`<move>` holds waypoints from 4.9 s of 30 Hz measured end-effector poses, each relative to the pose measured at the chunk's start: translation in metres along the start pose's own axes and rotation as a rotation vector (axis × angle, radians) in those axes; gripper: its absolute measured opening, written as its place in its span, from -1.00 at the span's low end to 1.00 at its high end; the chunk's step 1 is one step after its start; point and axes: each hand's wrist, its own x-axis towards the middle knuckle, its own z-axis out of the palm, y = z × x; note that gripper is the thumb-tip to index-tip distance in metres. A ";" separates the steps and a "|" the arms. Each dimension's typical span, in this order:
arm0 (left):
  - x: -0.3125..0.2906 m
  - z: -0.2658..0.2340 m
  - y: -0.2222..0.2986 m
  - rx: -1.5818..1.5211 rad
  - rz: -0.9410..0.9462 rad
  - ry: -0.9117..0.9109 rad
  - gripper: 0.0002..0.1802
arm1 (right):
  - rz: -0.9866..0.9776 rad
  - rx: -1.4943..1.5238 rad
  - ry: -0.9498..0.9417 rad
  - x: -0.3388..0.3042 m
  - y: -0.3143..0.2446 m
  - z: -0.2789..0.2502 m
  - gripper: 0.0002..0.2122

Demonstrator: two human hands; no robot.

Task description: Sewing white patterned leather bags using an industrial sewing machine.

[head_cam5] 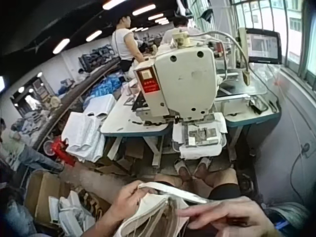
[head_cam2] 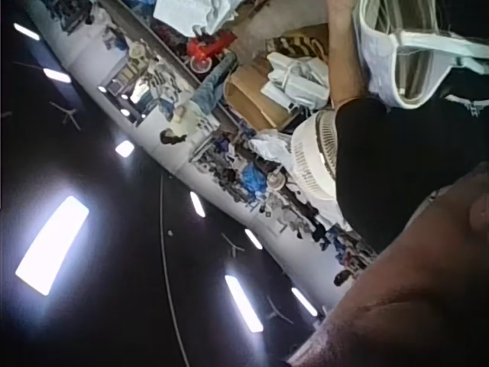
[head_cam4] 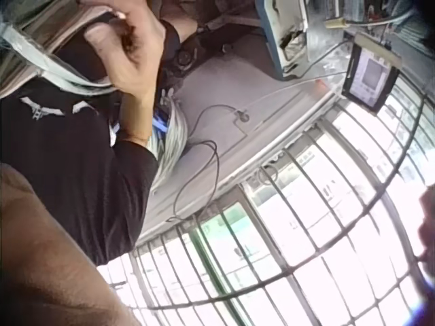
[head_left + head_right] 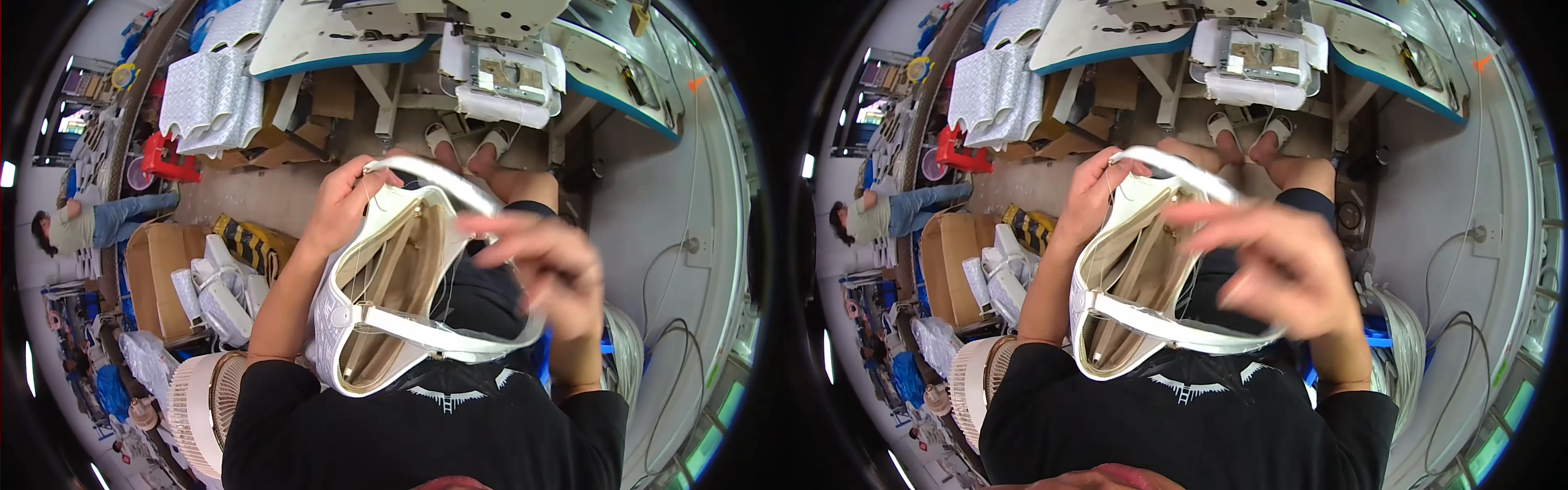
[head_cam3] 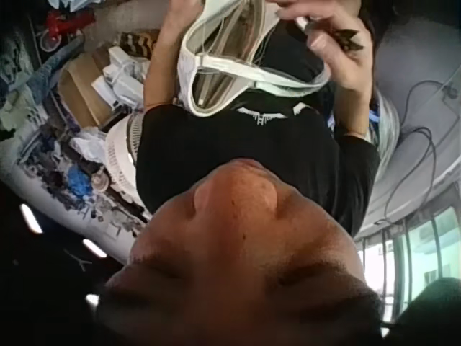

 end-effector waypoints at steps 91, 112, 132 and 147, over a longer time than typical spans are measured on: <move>-0.008 0.086 0.005 -0.263 0.111 -0.106 -0.59 | -0.202 -0.810 -0.110 -0.008 0.073 -0.035 -0.55; -0.001 0.077 -0.011 -0.422 -0.072 -0.035 -0.60 | -0.196 -0.692 -0.097 0.006 0.090 -0.045 -0.60; 0.012 0.127 0.019 -0.138 -0.157 0.112 -0.50 | -0.488 -0.636 0.597 0.171 0.045 -0.205 -0.69; 0.031 0.146 0.036 -0.156 -0.166 0.050 -0.50 | -0.056 -0.024 0.473 0.193 0.048 -0.195 -0.60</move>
